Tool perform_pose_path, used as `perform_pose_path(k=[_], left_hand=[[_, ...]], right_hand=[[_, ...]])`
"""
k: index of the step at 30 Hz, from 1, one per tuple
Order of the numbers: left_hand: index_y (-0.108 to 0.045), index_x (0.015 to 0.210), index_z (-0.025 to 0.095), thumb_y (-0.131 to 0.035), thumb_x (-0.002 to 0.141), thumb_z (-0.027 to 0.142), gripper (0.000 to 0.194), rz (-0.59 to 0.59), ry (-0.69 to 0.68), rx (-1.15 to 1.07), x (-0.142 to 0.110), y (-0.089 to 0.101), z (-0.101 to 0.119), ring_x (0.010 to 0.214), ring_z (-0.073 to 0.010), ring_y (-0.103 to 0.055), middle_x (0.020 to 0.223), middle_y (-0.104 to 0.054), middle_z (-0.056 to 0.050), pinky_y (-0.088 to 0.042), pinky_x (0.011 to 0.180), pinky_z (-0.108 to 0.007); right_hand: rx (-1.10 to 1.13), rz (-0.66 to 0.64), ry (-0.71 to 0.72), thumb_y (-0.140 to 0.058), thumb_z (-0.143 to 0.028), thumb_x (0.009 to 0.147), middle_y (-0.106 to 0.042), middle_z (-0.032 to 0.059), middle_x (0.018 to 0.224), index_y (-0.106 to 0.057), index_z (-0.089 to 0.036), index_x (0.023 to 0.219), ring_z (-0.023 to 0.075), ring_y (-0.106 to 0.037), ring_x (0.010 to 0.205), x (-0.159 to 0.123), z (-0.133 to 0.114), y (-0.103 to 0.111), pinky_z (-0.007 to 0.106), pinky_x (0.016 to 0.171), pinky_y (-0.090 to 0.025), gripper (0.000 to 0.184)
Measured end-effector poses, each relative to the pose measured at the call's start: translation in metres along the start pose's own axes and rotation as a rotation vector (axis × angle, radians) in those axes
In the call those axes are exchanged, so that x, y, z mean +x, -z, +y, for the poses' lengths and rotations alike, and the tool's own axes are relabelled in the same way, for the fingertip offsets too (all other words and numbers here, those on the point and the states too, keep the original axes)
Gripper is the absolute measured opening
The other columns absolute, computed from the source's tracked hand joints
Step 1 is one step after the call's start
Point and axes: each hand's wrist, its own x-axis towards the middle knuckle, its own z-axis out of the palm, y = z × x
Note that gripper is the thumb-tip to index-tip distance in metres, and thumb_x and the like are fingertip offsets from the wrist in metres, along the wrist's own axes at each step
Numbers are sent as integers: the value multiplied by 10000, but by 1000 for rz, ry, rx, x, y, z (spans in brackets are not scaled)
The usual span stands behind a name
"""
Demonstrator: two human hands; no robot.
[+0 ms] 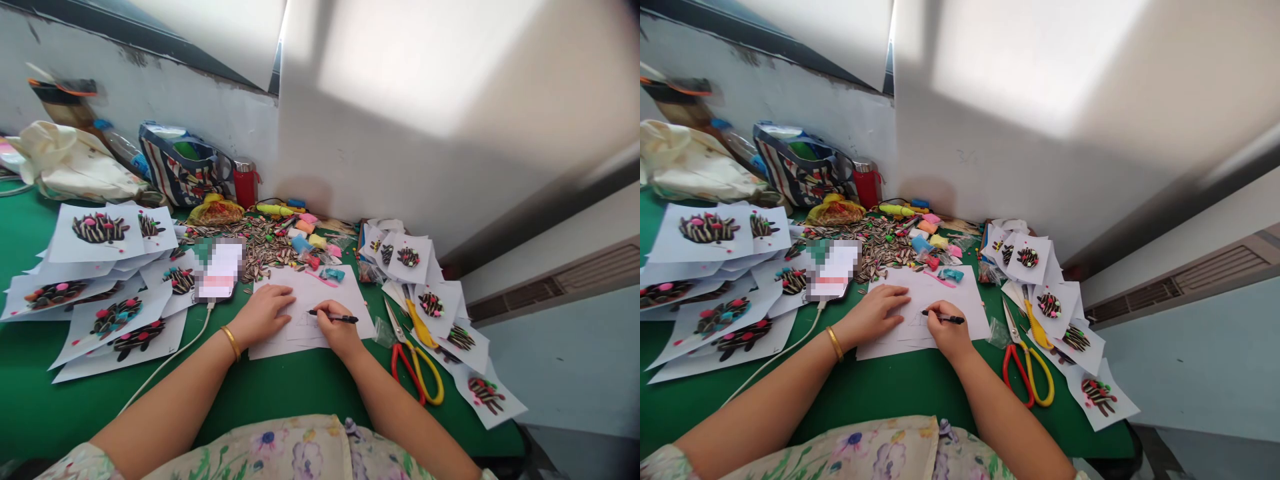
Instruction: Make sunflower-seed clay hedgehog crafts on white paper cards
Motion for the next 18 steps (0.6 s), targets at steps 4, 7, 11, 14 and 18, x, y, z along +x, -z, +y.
perform_pose_path(k=[4,7,11,14,18], left_hand=[[-654,1224,224,-651,801,278,426,0,-6,11,0,1,2,1225,-288,-501,1351,-571,-92,-362,1080,-452],[-656,1220,227,-642,811,294,414,2,0,12,0,2,3,1222,-285,-504,1344,-575,-91,-363,1081,-448],[-655,1222,212,-657,808,311,425,-8,5,14,0,2,3,1229,-290,-500,1352,-571,-97,-358,1087,-449],[-652,1228,203,-667,803,306,438,-19,5,21,1,2,3,1233,-290,-498,1357,-569,-100,-362,1084,-451],[-651,1231,207,-668,801,299,440,-18,9,20,1,2,3,1231,-290,-502,1355,-571,-99,-369,1080,-453]], right_hand=[[-21,-9,13,-524,-259,835,-692,15,812,-690,-215,877,183,-615,742,0,-1,0,282,691,-473,177],[-49,-13,19,-525,-252,836,-694,17,831,-692,-216,873,185,-614,758,0,-3,1,287,711,-471,175],[-42,-4,18,-528,-238,829,-687,11,803,-690,-213,856,181,-612,750,0,-3,1,286,716,-468,167],[-24,4,22,-529,-233,823,-681,10,797,-688,-212,848,180,-611,746,0,-1,1,283,709,-468,162],[-14,20,6,-527,-233,822,-673,6,769,-685,-213,843,178,-605,721,0,1,1,281,687,-467,161]])
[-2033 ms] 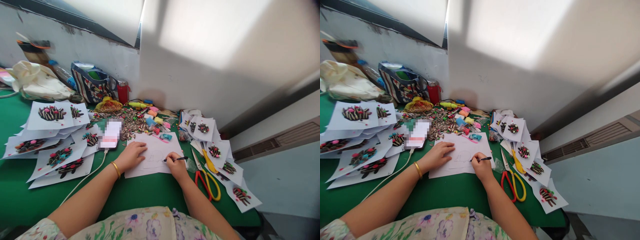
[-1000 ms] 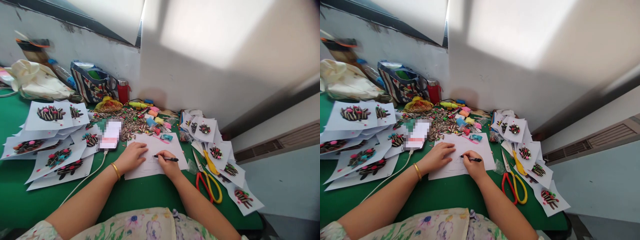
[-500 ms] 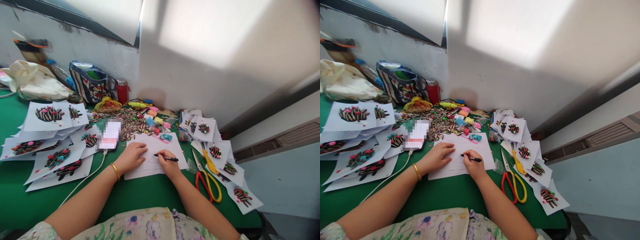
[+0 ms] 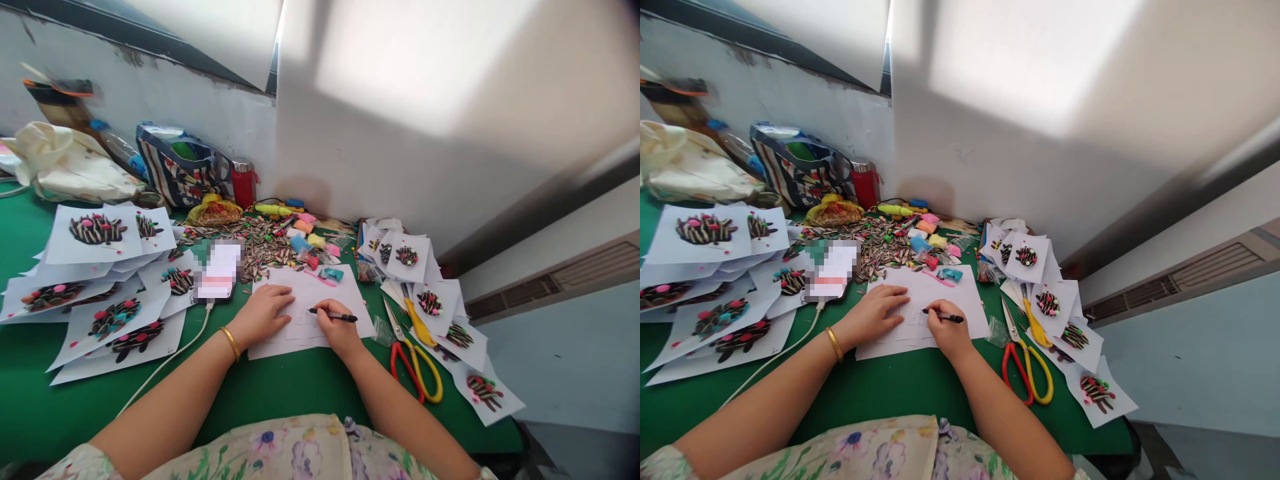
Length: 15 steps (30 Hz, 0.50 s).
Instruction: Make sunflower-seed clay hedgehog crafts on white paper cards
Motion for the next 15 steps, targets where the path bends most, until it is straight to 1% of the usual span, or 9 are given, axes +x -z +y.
perform_pose_path(k=[4,10,15], left_hand=[[-657,1224,211,-674,796,296,437,4,3,-5,0,0,0,1227,-295,-507,1351,-575,-100,-369,1080,-458],[-658,1220,211,-683,789,291,440,11,0,-13,0,0,-1,1222,-294,-511,1343,-579,-101,-374,1076,-454],[-660,1216,212,-680,791,294,433,10,2,-9,0,-1,-1,1224,-296,-507,1345,-577,-99,-371,1078,-461]], right_hand=[[-22,-19,19,-528,-230,819,-679,10,790,-685,-215,843,179,-606,730,-1,-1,0,283,694,-466,159],[-29,7,28,-527,-217,807,-673,10,762,-681,-212,808,180,-605,719,-2,0,0,284,686,-463,154],[-41,35,44,-514,-231,830,-683,16,798,-688,-213,857,187,-615,754,-1,-1,1,296,721,-474,177]])
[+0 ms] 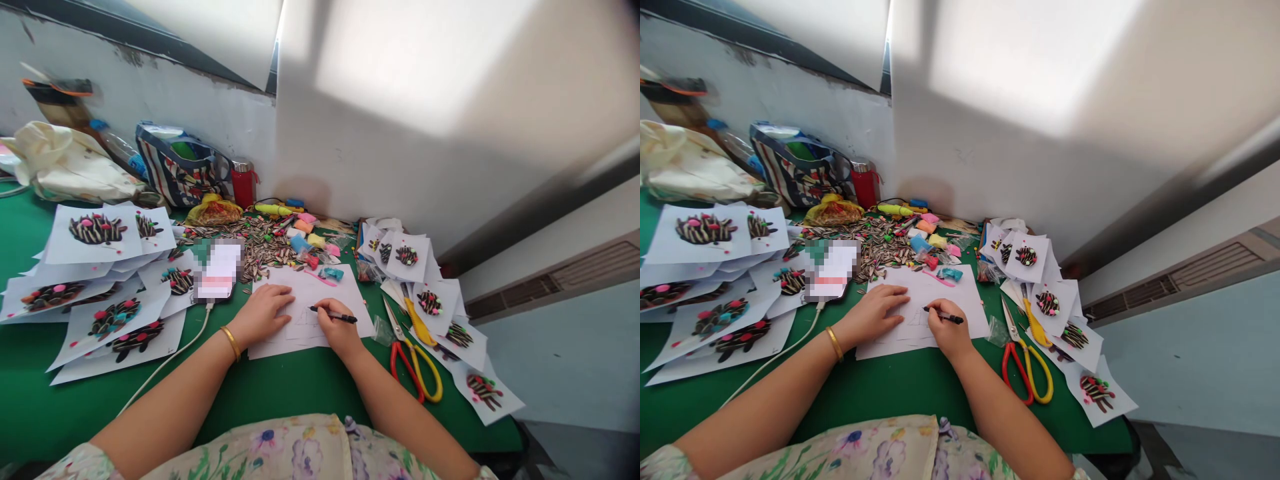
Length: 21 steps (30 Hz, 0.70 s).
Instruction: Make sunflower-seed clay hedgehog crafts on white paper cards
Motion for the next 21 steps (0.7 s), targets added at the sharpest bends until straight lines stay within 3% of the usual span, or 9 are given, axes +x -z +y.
perform_pose_path(k=[21], left_hand=[[-658,1219,208,-661,802,292,426,-3,4,0,1,0,1,1226,-292,-508,1343,-580,-99,-373,1077,-462]], right_hand=[[-12,-21,-5,-516,-221,815,-682,17,804,-684,-217,840,186,-607,750,0,0,0,292,715,-467,170]])
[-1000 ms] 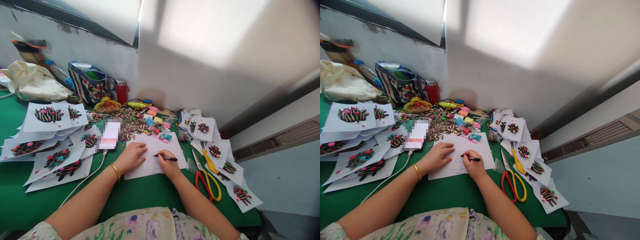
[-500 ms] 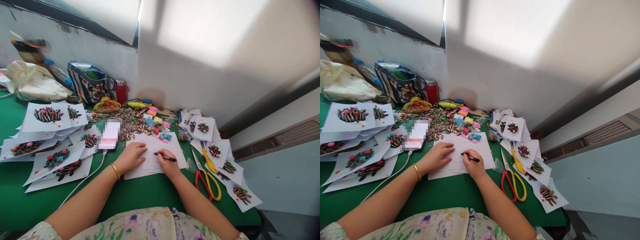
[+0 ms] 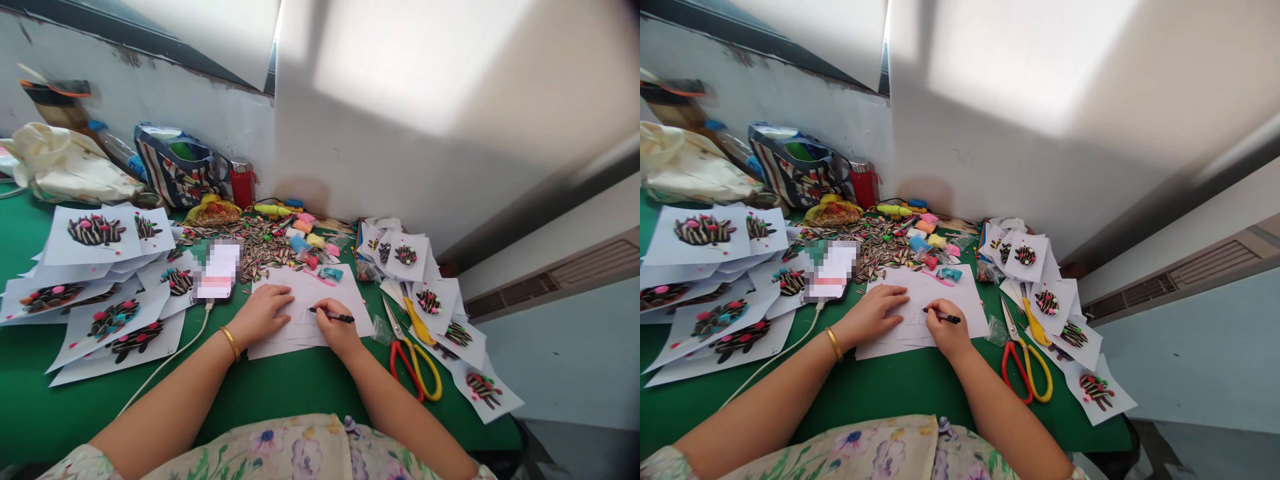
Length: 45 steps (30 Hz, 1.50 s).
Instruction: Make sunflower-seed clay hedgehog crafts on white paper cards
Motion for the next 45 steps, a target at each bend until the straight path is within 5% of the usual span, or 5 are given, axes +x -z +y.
perform_pose_path(k=[45], left_hand=[[-661,1212,226,-638,813,303,407,6,-5,-26,0,2,0,1221,-296,-511,1340,-581,-100,-373,1072,-468]], right_hand=[[-10,24,-13,-502,-225,832,-683,14,813,-674,-228,854,192,-625,780,-1,0,2,292,714,-483,174]])
